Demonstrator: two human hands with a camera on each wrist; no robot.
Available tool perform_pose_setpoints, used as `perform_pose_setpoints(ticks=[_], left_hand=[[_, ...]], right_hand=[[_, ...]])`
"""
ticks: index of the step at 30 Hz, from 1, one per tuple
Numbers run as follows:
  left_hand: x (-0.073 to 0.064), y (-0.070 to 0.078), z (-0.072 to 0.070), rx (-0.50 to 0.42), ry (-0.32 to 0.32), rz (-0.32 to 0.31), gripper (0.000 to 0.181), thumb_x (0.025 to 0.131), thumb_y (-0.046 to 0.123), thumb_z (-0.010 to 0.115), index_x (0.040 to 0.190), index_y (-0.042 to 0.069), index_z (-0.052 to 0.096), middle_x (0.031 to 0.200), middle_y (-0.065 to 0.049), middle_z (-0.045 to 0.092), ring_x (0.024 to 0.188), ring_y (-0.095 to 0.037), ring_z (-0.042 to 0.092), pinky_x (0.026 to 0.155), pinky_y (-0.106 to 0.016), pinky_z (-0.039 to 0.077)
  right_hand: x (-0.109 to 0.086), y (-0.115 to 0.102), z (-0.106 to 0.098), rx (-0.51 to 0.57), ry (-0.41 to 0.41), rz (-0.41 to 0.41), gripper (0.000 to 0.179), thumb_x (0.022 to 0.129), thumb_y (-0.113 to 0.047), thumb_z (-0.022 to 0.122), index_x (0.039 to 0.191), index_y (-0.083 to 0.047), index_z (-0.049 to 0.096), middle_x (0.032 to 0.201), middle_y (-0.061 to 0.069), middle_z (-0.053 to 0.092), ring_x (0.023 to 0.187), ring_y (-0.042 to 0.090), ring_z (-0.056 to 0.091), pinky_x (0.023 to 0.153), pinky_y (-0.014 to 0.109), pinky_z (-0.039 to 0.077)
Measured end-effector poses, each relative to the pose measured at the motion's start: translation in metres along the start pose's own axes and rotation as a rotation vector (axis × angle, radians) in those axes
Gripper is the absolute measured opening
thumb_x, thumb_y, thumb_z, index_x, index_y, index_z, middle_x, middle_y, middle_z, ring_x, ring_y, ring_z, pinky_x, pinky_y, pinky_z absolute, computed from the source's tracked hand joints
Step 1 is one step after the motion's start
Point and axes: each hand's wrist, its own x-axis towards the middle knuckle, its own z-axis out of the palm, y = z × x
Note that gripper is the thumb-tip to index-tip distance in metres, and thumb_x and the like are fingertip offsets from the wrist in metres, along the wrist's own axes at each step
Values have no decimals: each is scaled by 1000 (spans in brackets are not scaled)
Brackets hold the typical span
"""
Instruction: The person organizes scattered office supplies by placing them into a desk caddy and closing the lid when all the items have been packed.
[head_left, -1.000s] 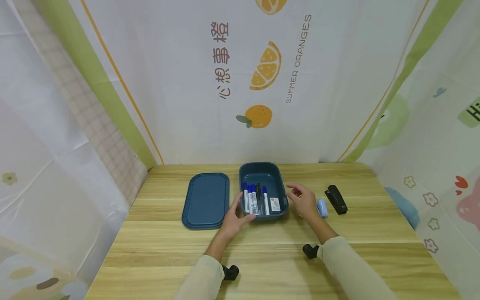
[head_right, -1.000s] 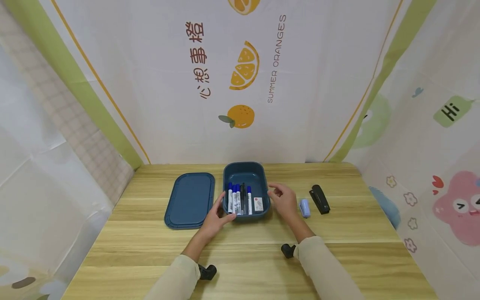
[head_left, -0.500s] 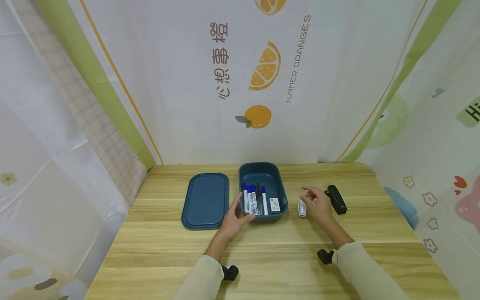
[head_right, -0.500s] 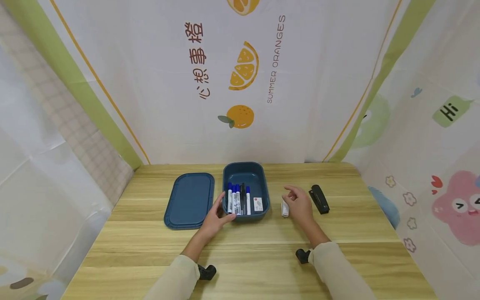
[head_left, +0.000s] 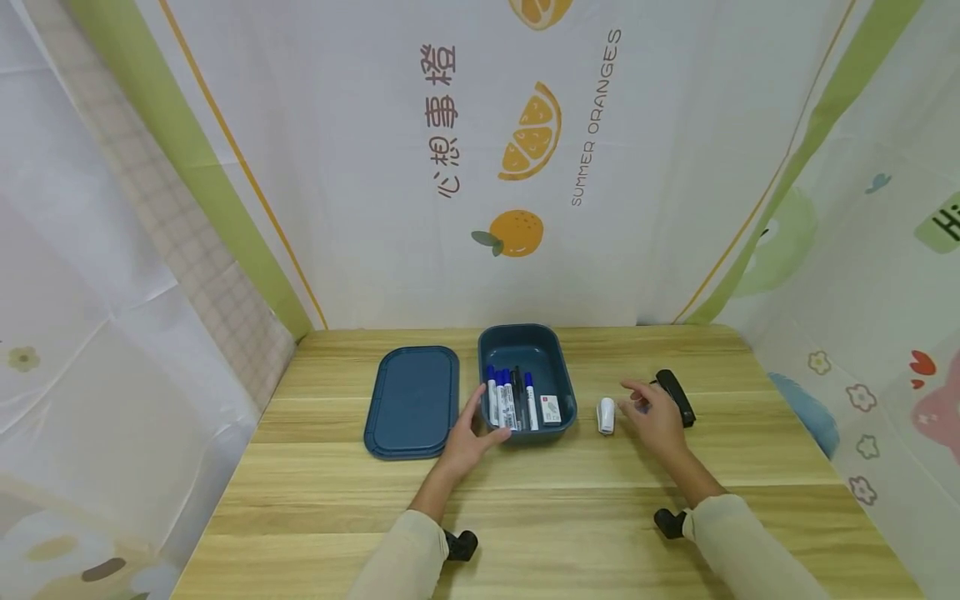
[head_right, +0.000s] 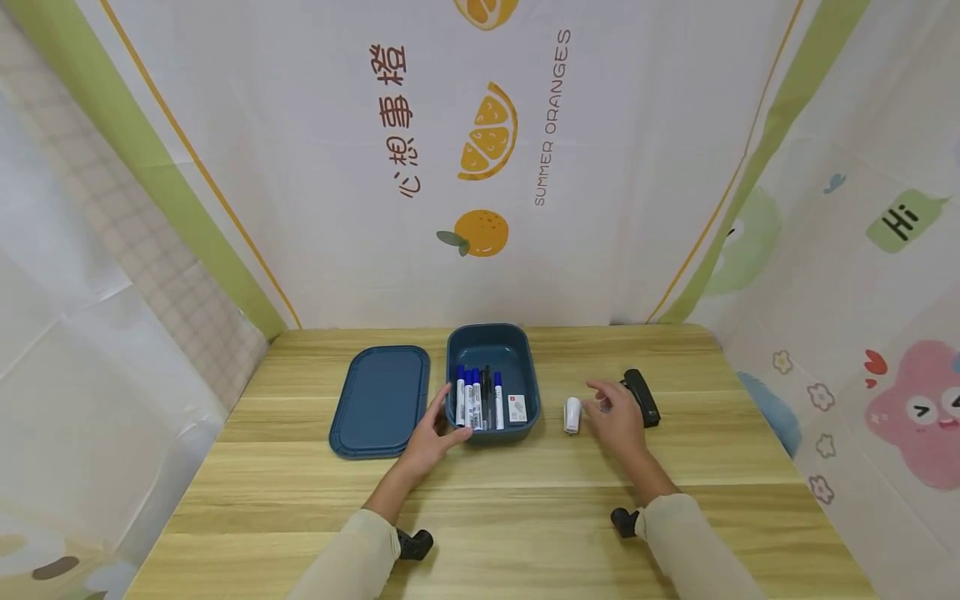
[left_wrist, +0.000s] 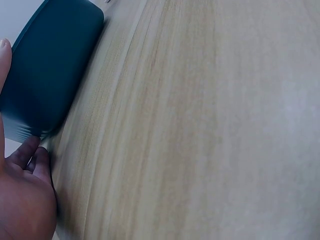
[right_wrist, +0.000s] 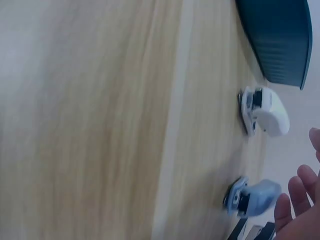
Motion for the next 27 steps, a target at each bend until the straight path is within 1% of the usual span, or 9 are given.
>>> perform_pose_setpoints(ticks=[1, 4, 5, 7, 12, 15, 19, 21, 27], left_hand=[[0, 0, 0, 1, 1, 0, 89, 85, 25, 78, 156, 25, 23, 154, -21, 29, 142, -34, 24, 114, -46, 22], [0, 0, 0, 2, 4, -2, 89, 85, 25, 78, 156, 25, 24, 154, -21, 29, 142, -34, 24, 114, -46, 22], [0, 0, 0, 2, 5, -6, 89, 85, 25, 78, 156, 26, 24, 154, -20, 29, 142, -34, 24, 114, -45, 22], [0, 1, 0, 2, 7, -11, 89, 85, 25, 78, 156, 26, 24, 154, -20, 29, 142, -33, 24, 114, -45, 22], [0, 1, 0, 6, 7, -16, 90, 84, 26, 78, 156, 25, 24, 154, -21, 29, 141, -34, 26, 114, -46, 24], [0, 0, 0, 7, 6, -15, 90, 85, 25, 78, 156, 24, 23, 154, -21, 28, 142, -35, 25, 114, -46, 23], [0, 0, 0, 2, 5, -14, 89, 86, 23, 77, 156, 24, 23, 155, -21, 27, 142, -34, 23, 114, -46, 22], [1, 0, 0, 4, 5, -9, 88, 86, 22, 77, 156, 25, 23, 155, -21, 27, 142, -34, 23, 114, -46, 22], [2, -3, 1, 4, 3, 0, 87, 86, 22, 76, 156, 27, 23, 155, -20, 26, 143, -33, 22, 114, -45, 22]], right_hand=[[-1, 2, -1, -3, 3, -5, 35, 83, -7, 77, 117, -3, 68, 92, 14, 61, 84, 30, 56, 76, 50, 44], [-2, 6, -5, -16, 8, -13, 38, 82, -6, 77, 119, -2, 67, 98, 18, 60, 89, 34, 56, 78, 53, 43], [-3, 7, -6, -13, 10, -10, 39, 82, -5, 78, 119, -2, 67, 100, 19, 60, 90, 35, 56, 75, 51, 43], [-4, 9, -8, -8, 17, 0, 40, 82, -4, 78, 120, -1, 66, 103, 20, 59, 91, 36, 56, 75, 50, 43], [-5, 15, -13, 21, 28, 44, 40, 82, -2, 76, 121, 1, 65, 109, 22, 57, 94, 37, 53, 77, 47, 44], [-5, 18, -16, 20, 27, 70, 41, 84, -5, 76, 123, 1, 64, 115, 25, 55, 100, 41, 50, 81, 52, 43], [-5, 22, -19, -9, 32, 116, 44, 84, -10, 77, 125, -2, 63, 120, 28, 51, 110, 47, 44, 87, 60, 39], [-6, 24, -21, -27, 41, 143, 44, 83, -10, 78, 124, -2, 64, 120, 28, 50, 112, 48, 42, 89, 60, 38], [-7, 28, -27, -67, 79, 207, 43, 80, -8, 78, 121, -3, 65, 121, 30, 49, 113, 50, 40, 89, 60, 35]])
